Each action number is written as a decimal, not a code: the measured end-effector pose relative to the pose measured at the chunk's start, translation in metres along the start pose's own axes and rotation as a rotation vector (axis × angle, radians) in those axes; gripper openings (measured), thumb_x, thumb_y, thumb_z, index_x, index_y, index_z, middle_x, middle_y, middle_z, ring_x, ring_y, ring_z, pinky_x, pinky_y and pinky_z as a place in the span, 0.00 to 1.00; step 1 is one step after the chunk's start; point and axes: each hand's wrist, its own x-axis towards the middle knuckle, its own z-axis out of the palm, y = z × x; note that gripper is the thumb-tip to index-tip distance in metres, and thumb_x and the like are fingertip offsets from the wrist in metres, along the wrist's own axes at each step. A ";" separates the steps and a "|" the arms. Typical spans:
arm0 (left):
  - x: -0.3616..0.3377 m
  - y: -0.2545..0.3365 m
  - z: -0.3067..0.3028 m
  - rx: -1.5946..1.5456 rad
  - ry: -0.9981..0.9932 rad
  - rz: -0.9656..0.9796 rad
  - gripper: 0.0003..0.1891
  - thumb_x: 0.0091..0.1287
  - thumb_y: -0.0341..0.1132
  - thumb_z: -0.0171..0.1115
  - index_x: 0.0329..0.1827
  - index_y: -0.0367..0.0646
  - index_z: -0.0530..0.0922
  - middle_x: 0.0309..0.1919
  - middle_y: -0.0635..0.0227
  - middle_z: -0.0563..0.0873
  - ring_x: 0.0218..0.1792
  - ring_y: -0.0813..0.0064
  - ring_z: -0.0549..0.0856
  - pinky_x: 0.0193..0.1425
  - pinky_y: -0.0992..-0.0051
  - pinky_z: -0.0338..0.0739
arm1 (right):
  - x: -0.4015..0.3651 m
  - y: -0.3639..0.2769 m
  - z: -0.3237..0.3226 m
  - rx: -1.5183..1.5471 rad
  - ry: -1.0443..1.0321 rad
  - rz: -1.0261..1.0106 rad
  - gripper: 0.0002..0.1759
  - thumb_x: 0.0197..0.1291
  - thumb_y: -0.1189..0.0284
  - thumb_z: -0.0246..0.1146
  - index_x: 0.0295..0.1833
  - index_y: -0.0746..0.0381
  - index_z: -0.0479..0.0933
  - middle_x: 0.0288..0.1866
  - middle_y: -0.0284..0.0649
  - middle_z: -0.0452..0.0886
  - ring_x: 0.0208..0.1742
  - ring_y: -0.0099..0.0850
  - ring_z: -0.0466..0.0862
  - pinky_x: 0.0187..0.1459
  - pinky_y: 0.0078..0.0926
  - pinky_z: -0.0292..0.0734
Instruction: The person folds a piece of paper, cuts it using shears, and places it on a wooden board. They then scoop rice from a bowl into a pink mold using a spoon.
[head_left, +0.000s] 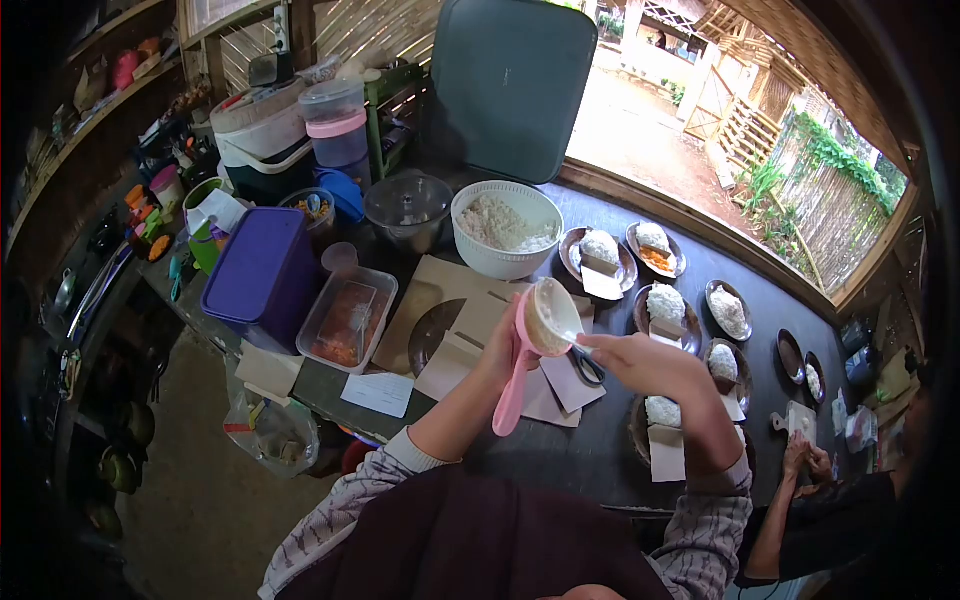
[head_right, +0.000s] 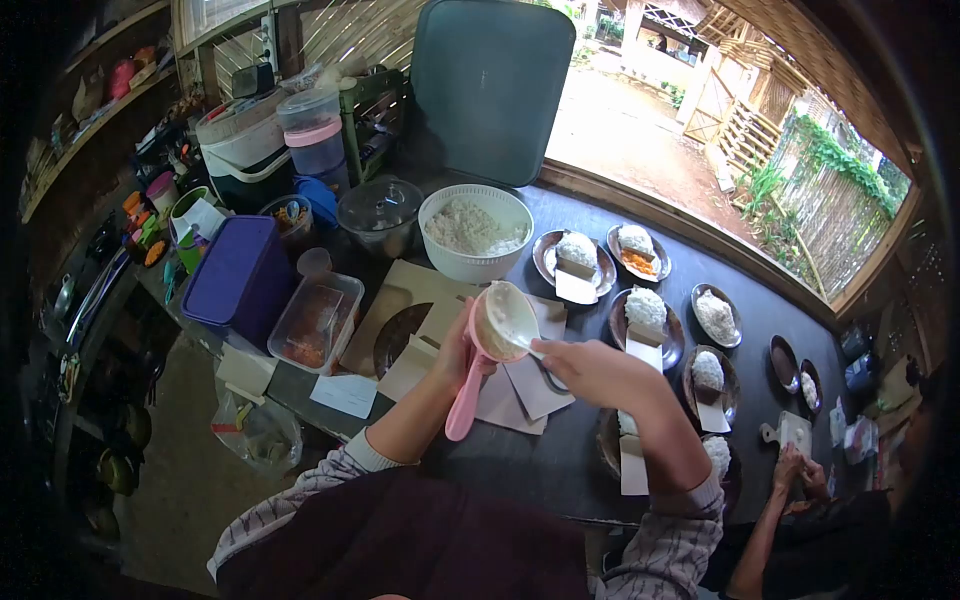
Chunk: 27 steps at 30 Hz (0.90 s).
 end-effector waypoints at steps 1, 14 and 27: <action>-0.001 0.001 0.002 0.002 0.002 -0.003 0.27 0.67 0.62 0.39 0.52 0.51 0.72 0.24 0.72 0.80 0.10 0.88 0.69 0.08 0.89 0.58 | 0.000 -0.007 0.001 0.004 0.000 0.001 0.21 0.67 0.62 0.46 0.64 0.52 0.65 0.27 0.51 0.77 0.28 0.44 0.79 0.36 0.37 0.72; -0.003 0.000 -0.002 0.186 -0.007 0.059 0.25 0.69 0.58 0.38 0.54 0.48 0.70 0.28 0.71 0.80 0.15 0.88 0.73 0.11 0.89 0.63 | -0.014 -0.009 -0.002 0.222 -0.091 0.194 0.20 0.67 0.63 0.46 0.63 0.50 0.66 0.22 0.43 0.74 0.20 0.35 0.75 0.25 0.31 0.69; -0.005 -0.004 0.005 0.180 0.067 0.141 0.23 0.68 0.58 0.41 0.48 0.49 0.71 0.20 0.74 0.77 0.11 0.87 0.69 0.11 0.86 0.60 | -0.028 -0.001 0.023 0.271 0.057 0.135 0.20 0.68 0.64 0.45 0.63 0.53 0.64 0.22 0.48 0.72 0.24 0.32 0.76 0.30 0.31 0.69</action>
